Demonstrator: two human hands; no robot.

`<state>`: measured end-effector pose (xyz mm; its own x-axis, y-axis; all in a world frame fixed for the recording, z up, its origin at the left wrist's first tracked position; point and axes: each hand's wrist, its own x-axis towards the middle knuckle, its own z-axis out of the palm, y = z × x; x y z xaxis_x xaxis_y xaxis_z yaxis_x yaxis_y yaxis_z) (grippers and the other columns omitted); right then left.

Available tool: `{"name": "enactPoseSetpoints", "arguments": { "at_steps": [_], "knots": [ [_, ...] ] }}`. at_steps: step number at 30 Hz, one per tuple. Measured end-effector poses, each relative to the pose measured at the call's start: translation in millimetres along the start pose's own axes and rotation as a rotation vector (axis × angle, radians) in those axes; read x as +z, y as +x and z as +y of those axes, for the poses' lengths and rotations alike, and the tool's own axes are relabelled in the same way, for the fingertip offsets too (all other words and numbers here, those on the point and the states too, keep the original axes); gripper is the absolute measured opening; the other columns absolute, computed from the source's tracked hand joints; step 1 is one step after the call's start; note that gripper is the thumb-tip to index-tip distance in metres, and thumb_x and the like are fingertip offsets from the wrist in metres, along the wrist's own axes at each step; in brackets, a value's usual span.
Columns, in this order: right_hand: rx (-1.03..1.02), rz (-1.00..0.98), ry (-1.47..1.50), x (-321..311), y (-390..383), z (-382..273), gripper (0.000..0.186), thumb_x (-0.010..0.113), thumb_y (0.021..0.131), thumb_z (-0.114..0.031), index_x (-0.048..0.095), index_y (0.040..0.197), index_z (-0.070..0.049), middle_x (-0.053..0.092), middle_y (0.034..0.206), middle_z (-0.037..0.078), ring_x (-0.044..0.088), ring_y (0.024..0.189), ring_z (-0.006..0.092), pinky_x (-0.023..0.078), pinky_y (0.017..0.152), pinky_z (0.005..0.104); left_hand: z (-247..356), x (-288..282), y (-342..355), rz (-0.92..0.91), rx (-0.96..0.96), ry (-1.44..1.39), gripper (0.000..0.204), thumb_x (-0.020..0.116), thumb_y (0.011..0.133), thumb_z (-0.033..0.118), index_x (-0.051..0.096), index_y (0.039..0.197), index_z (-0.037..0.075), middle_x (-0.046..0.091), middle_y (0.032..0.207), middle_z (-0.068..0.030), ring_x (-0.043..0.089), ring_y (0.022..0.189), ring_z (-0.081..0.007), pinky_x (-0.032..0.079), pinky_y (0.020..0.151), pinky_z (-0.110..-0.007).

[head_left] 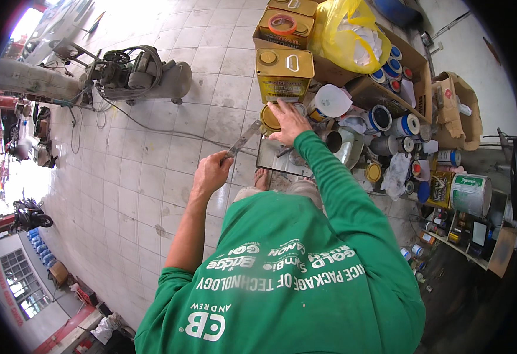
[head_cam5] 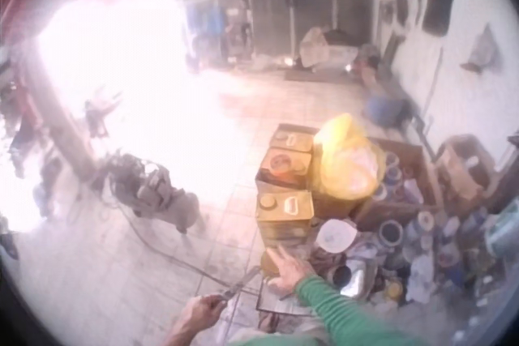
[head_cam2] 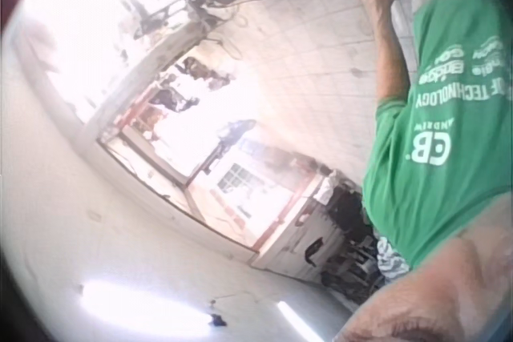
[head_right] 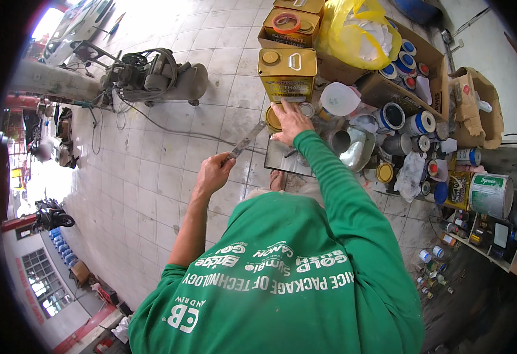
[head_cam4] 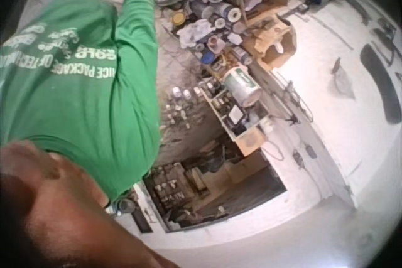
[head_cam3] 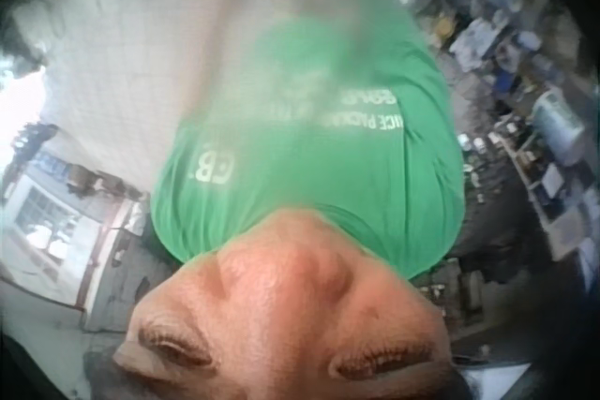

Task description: The person secures a newspaper-covered object with orange tape, then walks through a workshop to retrieve a spray gun. They pour liquid from a yellow can into the spray gun and scoop green paint from a can into the gun's cup using a small tool.

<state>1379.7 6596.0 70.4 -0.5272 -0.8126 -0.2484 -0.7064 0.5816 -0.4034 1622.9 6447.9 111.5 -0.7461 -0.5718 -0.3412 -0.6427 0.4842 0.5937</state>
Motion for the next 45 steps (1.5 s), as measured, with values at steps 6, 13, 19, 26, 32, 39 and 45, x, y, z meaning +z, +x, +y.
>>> {"name": "enactPoseSetpoints", "arguments": {
  "at_steps": [6,13,19,26,32,39,45],
  "knots": [
    [0.095,-0.104,-0.189,11.6,33.4,-12.4,0.1,0.089,0.071,-0.031,0.035,0.155,-0.032,0.033,0.156,0.012,0.04,0.141,0.0365,0.044,0.113,0.0444,14.6,-46.8,31.5,-0.117,0.124,0.228,0.023,0.066,0.09,0.029,0.074,0.098,0.009,0.071,0.084,-0.0173,0.068,0.086,-0.0384,0.054,0.075,-0.049],
    [0.069,-0.117,-0.184,-0.9,40.7,-17.8,0.089,0.088,0.068,-0.026,0.047,0.147,-0.03,0.044,0.143,0.013,0.048,0.131,0.0395,0.049,0.107,0.0461,12.0,-66.3,47.7,-0.071,0.412,0.482,0.022,0.068,0.089,0.029,0.072,0.101,0.01,0.07,0.082,-0.0148,0.068,0.079,-0.0367,0.053,0.07,-0.046],
    [-0.019,-0.103,0.076,-13.4,38.1,7.4,0.086,0.087,0.067,-0.023,0.049,0.144,-0.024,0.047,0.141,0.016,0.051,0.129,0.0374,0.046,0.11,0.0445,-13.4,-25.6,31.1,-0.014,0.268,0.285,0.023,0.066,0.091,0.029,0.069,0.099,0.007,0.07,0.082,-0.0165,0.068,0.082,-0.038,0.053,0.07,-0.049],
    [-0.164,-0.055,1.075,-49.8,12.4,34.1,0.09,0.089,0.07,-0.016,0.046,0.149,-0.017,0.057,0.129,0.008,0.059,0.118,0.0237,0.051,0.102,0.0363,-57.7,31.5,6.6,-0.173,-0.102,-0.467,0.022,0.066,0.097,0.021,0.069,0.109,0.002,0.059,0.064,-0.001,0.051,0.05,-0.0106,0.04,0.044,-0.029],
    [-0.178,-0.021,2.037,-85.7,14.1,64.0,0.053,0.062,0.1,-0.02,0.043,0.147,-0.005,0.06,0.132,0.014,0.063,0.118,0.0325,0.052,0.105,0.0538,-45.2,22.3,-16.2,-0.194,-0.254,-0.969,0.027,0.061,0.096,0.007,0.065,0.122,0.002,0.065,0.08,-0.0018,0.055,0.054,-0.008,0.042,0.048,-0.023],
    [0.019,0.193,2.127,-101.9,59.7,87.7,0.044,0.057,0.103,-0.026,0.048,0.136,0.002,0.061,0.128,0.022,0.065,0.113,0.0394,0.054,0.101,0.0526,-38.0,-7.5,-7.8,-0.186,-0.083,-1.116,0.035,0.054,0.092,0.005,0.06,0.125,-0.003,0.068,0.093,-0.0134,0.071,0.079,-0.0233,0.058,0.067,-0.031],
    [0.268,0.239,1.704,-112.1,31.0,95.9,0.046,0.064,0.1,-0.029,0.053,0.133,0.0,0.064,0.122,0.019,0.071,0.099,0.0288,0.062,0.082,0.037,6.9,-58.3,-4.2,-0.329,0.197,-1.362,0.051,0.049,0.087,0.02,0.053,0.128,-0.01,0.068,0.11,-0.024,0.068,0.107,-0.0394,0.058,0.091,-0.042]
  ]
}}
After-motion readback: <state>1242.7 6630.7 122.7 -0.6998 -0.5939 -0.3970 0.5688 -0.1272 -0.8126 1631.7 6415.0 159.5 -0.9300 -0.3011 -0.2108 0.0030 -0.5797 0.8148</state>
